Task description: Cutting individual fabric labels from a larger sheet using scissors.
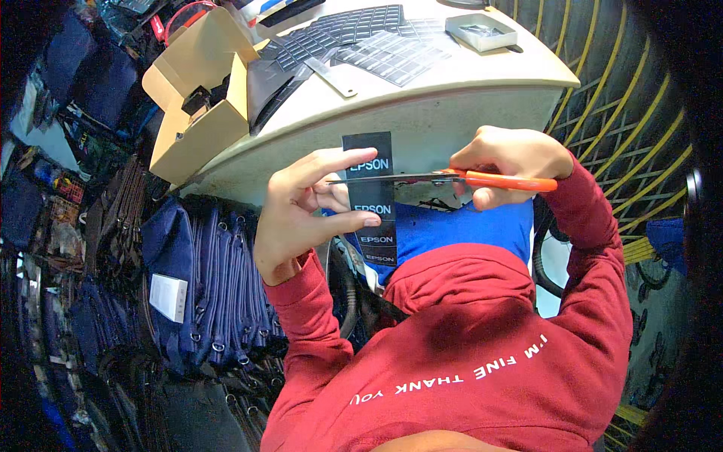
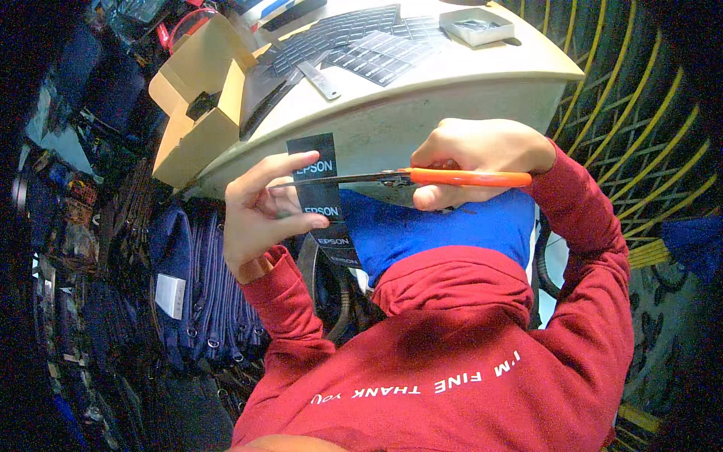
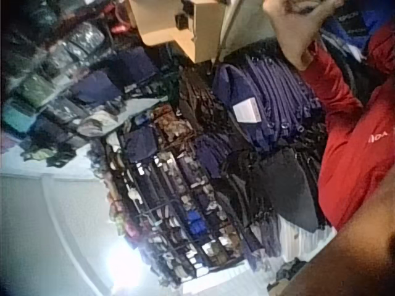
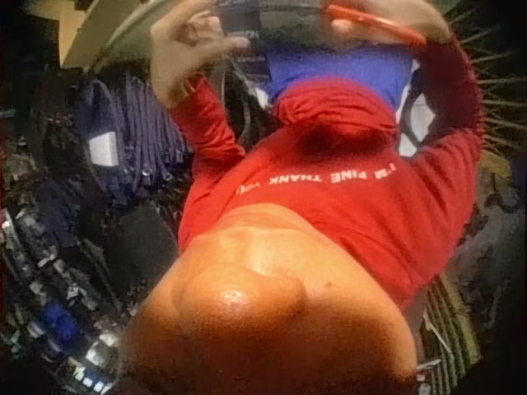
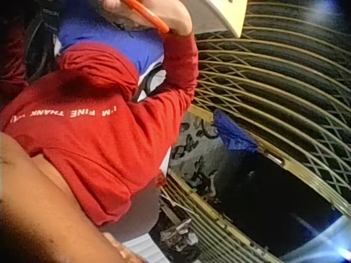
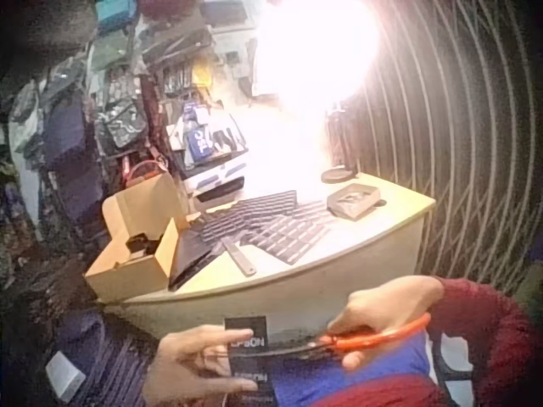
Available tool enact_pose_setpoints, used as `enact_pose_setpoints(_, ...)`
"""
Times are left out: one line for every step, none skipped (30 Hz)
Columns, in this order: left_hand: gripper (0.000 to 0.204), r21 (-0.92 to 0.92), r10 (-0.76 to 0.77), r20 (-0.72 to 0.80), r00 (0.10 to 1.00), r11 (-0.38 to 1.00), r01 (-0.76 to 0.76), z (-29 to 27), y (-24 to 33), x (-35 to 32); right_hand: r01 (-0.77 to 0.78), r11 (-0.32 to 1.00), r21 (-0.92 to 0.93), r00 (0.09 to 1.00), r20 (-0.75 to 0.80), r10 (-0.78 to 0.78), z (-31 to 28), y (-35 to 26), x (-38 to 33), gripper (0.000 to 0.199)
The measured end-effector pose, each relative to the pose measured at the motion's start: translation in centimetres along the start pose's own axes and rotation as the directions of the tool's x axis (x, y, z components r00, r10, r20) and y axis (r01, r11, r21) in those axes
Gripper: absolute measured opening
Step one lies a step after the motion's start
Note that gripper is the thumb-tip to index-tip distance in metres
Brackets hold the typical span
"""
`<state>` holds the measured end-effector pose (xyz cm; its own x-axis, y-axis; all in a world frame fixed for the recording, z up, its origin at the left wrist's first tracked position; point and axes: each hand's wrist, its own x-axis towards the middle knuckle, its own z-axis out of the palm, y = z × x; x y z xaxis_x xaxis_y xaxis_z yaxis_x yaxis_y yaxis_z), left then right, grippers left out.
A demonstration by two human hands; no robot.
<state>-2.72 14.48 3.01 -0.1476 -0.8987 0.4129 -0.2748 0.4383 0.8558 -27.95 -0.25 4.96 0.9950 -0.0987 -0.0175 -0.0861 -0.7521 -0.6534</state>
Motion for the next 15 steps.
enact_pose_setpoints(0.065, 0.000, 0.001, 0.000, 1.000, 1.000, -0.001, 0.0, 0.2, 0.0, -0.008, 1.000, 0.007, 1.000, -0.002, 0.008, 0.0, 0.0, -0.1, 0.075)
enact_pose_setpoints(0.065, 0.026, -0.006, 0.008, 1.000, 1.000, 0.006, -0.1, 0.5, 0.0, -0.016, 1.000, 0.015, 1.000, -0.003, 0.016, 0.1, 0.0, 0.0, 0.074)
enact_pose_setpoints(0.065, 0.053, -0.013, 0.015, 1.000, 0.999, 0.012, -0.1, 0.6, 0.0, -0.016, 1.000, 0.015, 1.000, -0.002, 0.016, 0.0, -0.2, -0.1, 0.074)
enact_pose_setpoints(0.065, 0.052, -0.014, 0.014, 1.000, 0.999, 0.013, -0.1, 0.5, 0.0, -0.005, 1.000, -0.014, 1.000, 0.005, 0.005, -0.2, -0.6, -0.1, 0.060)
enact_pose_setpoints(0.066, 0.050, -0.003, 0.013, 1.000, 0.999, 0.002, -0.1, 0.3, -0.1, 0.007, 0.999, -0.043, 1.000, 0.011, -0.006, -0.3, -0.9, -0.2, 0.048)
enact_pose_setpoints(0.066, 0.047, 0.008, 0.011, 1.000, 0.999, -0.009, -0.1, 0.2, -0.1, 0.007, 0.999, -0.043, 1.000, 0.011, -0.007, -0.2, -0.9, -0.2, 0.048)
enact_pose_setpoints(0.066, 0.047, 0.008, 0.011, 1.000, 0.999, -0.008, -0.1, 0.2, -0.2, 0.024, 0.999, -0.034, 1.000, 0.008, -0.024, -0.2, -0.9, -0.2, 0.049)
enact_pose_setpoints(0.066, 0.021, -0.003, 0.011, 1.000, 1.000, 0.002, 0.0, 0.1, -0.3, 0.040, 0.999, -0.026, 0.999, 0.005, -0.039, -0.1, -0.9, -0.2, 0.049)
enact_pose_setpoints(0.066, -0.006, -0.013, 0.011, 1.000, 1.000, 0.014, 0.0, 0.1, -0.3, 0.039, 0.999, -0.025, 0.999, 0.005, -0.039, -0.1, -0.9, -0.2, 0.049)
enact_pose_setpoints(0.066, -0.007, -0.015, 0.011, 1.000, 1.000, 0.015, 0.0, 0.1, -0.3, 0.026, 0.999, -0.021, 1.000, 0.005, -0.026, -0.1, -0.9, -0.2, 0.049)
enact_pose_setpoints(0.066, 0.004, -0.011, 0.009, 1.000, 1.000, 0.011, 0.0, 0.0, -0.3, 0.014, 1.000, -0.018, 1.000, 0.006, -0.014, -0.1, -0.9, -0.1, 0.049)
enact_pose_setpoints(0.066, 0.015, -0.009, 0.007, 1.000, 1.000, 0.009, -0.1, -0.1, -0.2, 0.014, 1.000, -0.017, 1.000, 0.007, -0.014, -0.1, -0.9, -0.1, 0.049)
enact_pose_setpoints(0.066, 0.013, -0.011, 0.006, 1.000, 1.000, 0.011, -0.1, -0.1, -0.2, 0.000, 0.999, -0.036, 1.000, 0.009, 0.000, -0.2, -0.9, 0.0, 0.049)
enact_pose_setpoints(0.066, 0.017, -0.021, 0.007, 1.000, 1.000, 0.021, -0.1, 0.1, -0.2, -0.012, 0.998, -0.060, 1.000, 0.006, 0.012, -0.2, -1.0, -0.1, 0.049)
enact_pose_setpoints(0.065, 0.020, -0.031, 0.007, 1.000, 0.999, 0.030, 0.0, 0.3, -0.3, -0.011, 0.998, -0.063, 1.000, 0.004, 0.011, -0.1, -1.0, -0.2, 0.049)
